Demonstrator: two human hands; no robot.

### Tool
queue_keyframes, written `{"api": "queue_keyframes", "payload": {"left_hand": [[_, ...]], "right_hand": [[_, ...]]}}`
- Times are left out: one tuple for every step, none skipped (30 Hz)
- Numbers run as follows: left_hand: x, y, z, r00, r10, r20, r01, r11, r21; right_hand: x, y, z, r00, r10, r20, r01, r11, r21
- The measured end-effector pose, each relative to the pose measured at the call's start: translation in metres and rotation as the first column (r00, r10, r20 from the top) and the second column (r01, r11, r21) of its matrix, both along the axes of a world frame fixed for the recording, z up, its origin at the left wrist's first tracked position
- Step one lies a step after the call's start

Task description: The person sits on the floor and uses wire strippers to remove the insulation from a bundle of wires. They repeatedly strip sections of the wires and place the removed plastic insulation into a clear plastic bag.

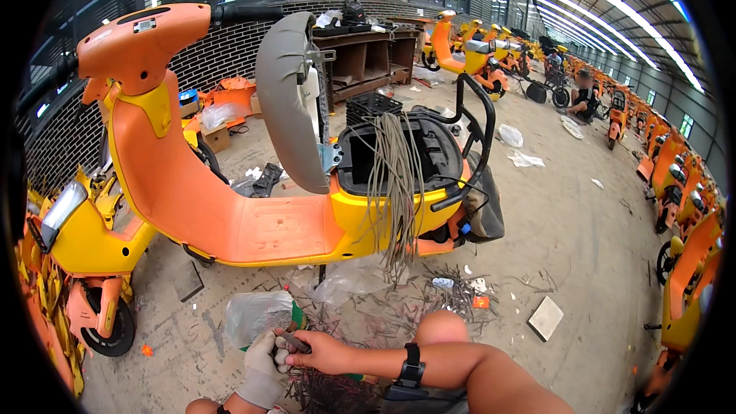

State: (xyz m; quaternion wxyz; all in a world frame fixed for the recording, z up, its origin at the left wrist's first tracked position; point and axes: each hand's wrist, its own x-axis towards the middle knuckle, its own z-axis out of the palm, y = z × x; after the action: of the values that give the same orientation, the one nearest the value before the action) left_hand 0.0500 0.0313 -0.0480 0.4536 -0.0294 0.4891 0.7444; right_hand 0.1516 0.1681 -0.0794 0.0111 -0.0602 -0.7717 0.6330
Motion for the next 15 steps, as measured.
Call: {"api": "queue_keyframes", "payload": {"left_hand": [[-0.001,0.0,0.002,1.0,0.01,0.015,-0.01,1.0,0.017],[-0.002,0.0,0.005,0.999,0.018,0.029,-0.019,0.999,0.034],[-0.001,-0.001,0.008,0.999,0.037,-0.002,-0.037,0.999,0.029],[-0.001,-0.002,0.013,0.998,0.055,-0.033,-0.054,0.998,0.026],[-0.002,-0.001,0.015,0.995,0.071,-0.064,-0.07,0.997,0.023],[-0.005,-0.003,0.013,0.993,0.081,-0.089,-0.08,0.997,0.022],[-0.009,-0.006,0.011,0.989,0.091,-0.114,-0.089,0.996,0.021],[-0.011,-0.007,0.009,0.985,0.101,-0.14,-0.099,0.995,0.021],[-0.011,-0.006,0.008,0.985,0.108,-0.135,-0.11,0.994,-0.003],[-0.011,-0.003,0.008,0.985,0.113,-0.132,-0.118,0.993,-0.025],[-0.011,-0.001,0.009,0.985,0.119,-0.129,-0.126,0.991,-0.048],[-0.011,0.0,0.012,0.986,0.109,-0.127,-0.117,0.992,-0.053],[-0.009,0.003,0.012,0.987,0.108,-0.117,-0.114,0.992,-0.049],[-0.007,0.006,0.01,0.989,0.106,-0.107,-0.112,0.993,-0.046],[-0.009,0.008,0.011,0.988,0.108,-0.109,-0.113,0.993,-0.038]], "right_hand": [[0.0,0.0,-0.002,1.0,0.0,0.005,0.0,0.999,-0.036],[-0.001,0.001,-0.003,1.0,0.0,0.01,0.001,0.997,-0.071],[0.001,0.001,-0.005,1.0,0.011,0.015,-0.009,0.992,-0.127],[0.001,0.001,-0.008,1.0,0.021,0.018,-0.018,0.983,-0.181],[0.002,0.002,-0.009,0.999,0.03,0.02,-0.025,0.972,-0.234],[0.003,-0.001,-0.009,0.999,0.054,0.006,-0.051,0.966,-0.253],[0.002,-0.002,-0.007,0.997,0.077,-0.01,-0.077,0.96,-0.271],[0.002,-0.004,-0.004,0.995,0.1,-0.027,-0.103,0.952,-0.288],[0.003,-0.005,0.002,0.994,0.109,-0.012,-0.108,0.948,-0.299],[0.004,-0.006,0.009,0.993,0.116,0.001,-0.11,0.945,-0.309],[0.005,-0.006,0.012,0.992,0.123,0.014,-0.112,0.941,-0.319],[0.003,-0.005,0.013,0.992,0.127,0.025,-0.115,0.954,-0.277],[0.003,-0.003,0.013,0.991,0.13,0.037,-0.118,0.965,-0.234],[0.004,-0.001,0.012,0.99,0.133,0.048,-0.122,0.974,-0.191],[0.001,-0.001,0.009,0.993,0.103,-0.056,-0.108,0.99,-0.093]]}}
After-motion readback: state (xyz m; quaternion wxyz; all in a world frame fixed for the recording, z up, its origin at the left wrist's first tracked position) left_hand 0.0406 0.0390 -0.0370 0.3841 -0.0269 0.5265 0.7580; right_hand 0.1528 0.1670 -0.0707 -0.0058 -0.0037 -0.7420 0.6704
